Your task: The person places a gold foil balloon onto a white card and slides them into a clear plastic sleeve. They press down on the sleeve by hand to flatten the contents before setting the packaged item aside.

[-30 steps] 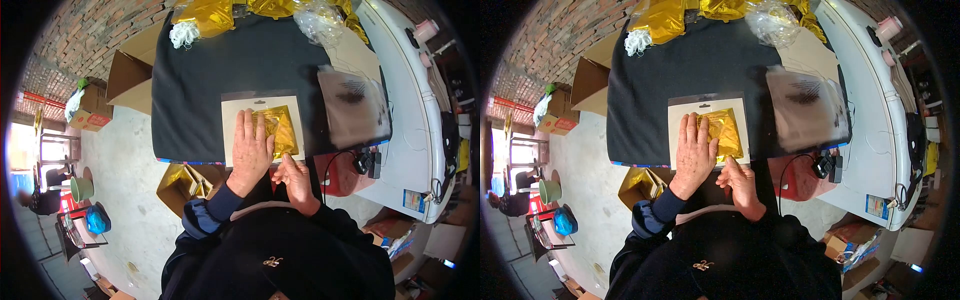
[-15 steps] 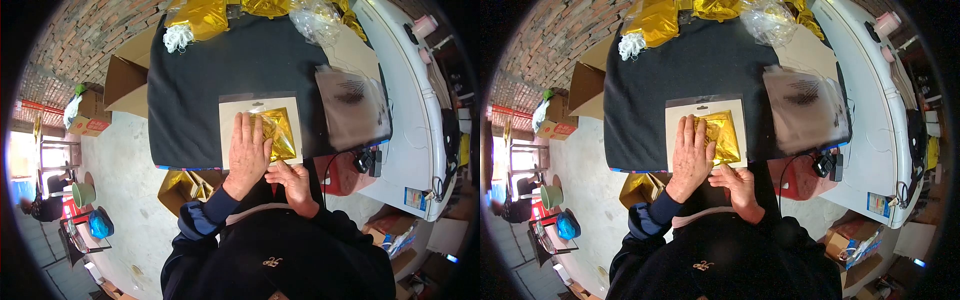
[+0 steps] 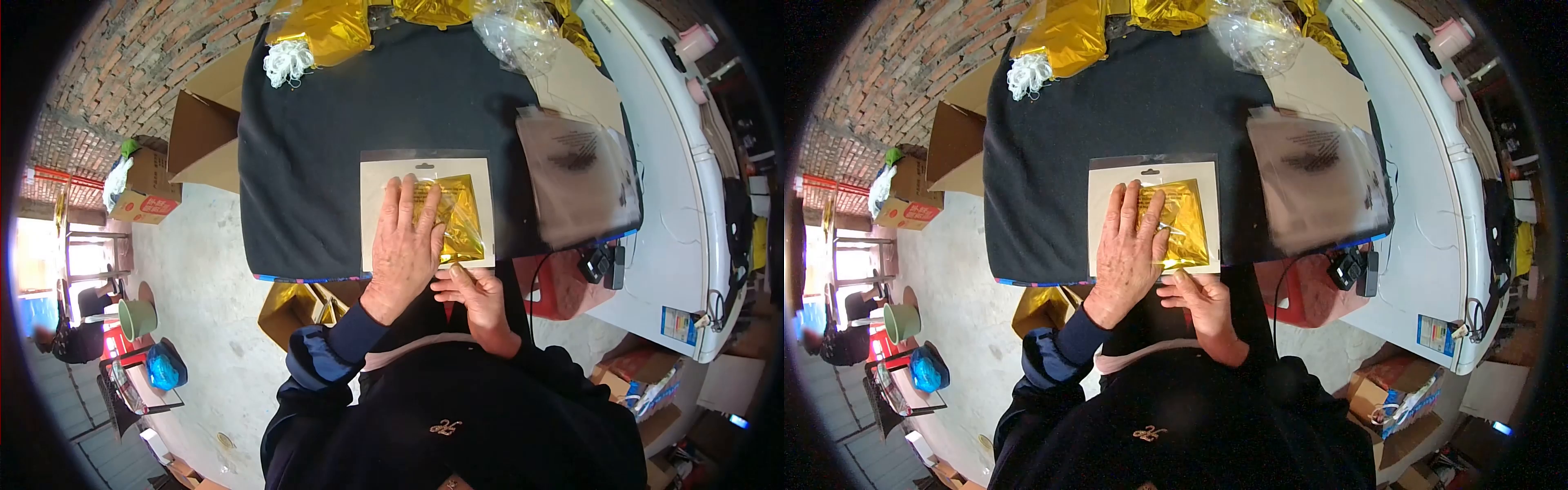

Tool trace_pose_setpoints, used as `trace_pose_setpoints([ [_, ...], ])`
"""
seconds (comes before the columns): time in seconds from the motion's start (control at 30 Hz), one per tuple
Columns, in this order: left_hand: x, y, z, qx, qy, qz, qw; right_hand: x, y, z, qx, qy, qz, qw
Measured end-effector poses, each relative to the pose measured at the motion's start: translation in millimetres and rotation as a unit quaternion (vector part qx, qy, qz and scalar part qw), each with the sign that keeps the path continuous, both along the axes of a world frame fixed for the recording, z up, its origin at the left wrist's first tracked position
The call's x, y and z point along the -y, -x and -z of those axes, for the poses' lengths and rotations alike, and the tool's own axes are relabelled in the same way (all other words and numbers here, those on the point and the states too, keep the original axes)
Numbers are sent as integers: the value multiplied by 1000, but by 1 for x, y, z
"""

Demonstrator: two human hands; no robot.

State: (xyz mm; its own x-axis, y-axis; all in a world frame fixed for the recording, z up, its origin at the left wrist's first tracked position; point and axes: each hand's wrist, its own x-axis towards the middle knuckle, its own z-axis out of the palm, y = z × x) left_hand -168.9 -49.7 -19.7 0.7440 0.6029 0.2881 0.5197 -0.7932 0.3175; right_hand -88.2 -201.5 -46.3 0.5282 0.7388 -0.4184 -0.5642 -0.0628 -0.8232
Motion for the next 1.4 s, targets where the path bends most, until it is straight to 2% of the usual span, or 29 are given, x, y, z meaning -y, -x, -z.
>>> trace_pose_setpoints([
  [0.23, -3, -1, 0, -19, -24, 5, 1000, 9, -10, 2, -26, -22, -64, 997],
  [0.8, 4, -5, 2, -51, -32, -15, 998, 14, -24, -13, 42, 58, -59, 996],
  [0.93, 3, -5, 3, -58, -41, -11, 997, 37, -27, -24, 206, 95, -33, 973],
  [1.0, 3, -5, 3, -71, -48, -12, 996, 44, -31, -24, 446, 56, -10, 893],
  [1.07, 2, -5, 6, -69, -51, -12, 996, 46, -45, -21, 646, 2, -15, 764],
  [1.2, 1, -4, 6, -72, -57, -6, 996, 34, -63, -17, 796, 23, -27, 605],
  [1.3, -1, -5, 4, -40, -57, 7, 998, 31, -70, -9, 844, 10, -17, 536],
  [1.4, -3, -4, 6, -21, -54, 14, 998, 34, -74, -6, 850, 14, -39, 525],
])
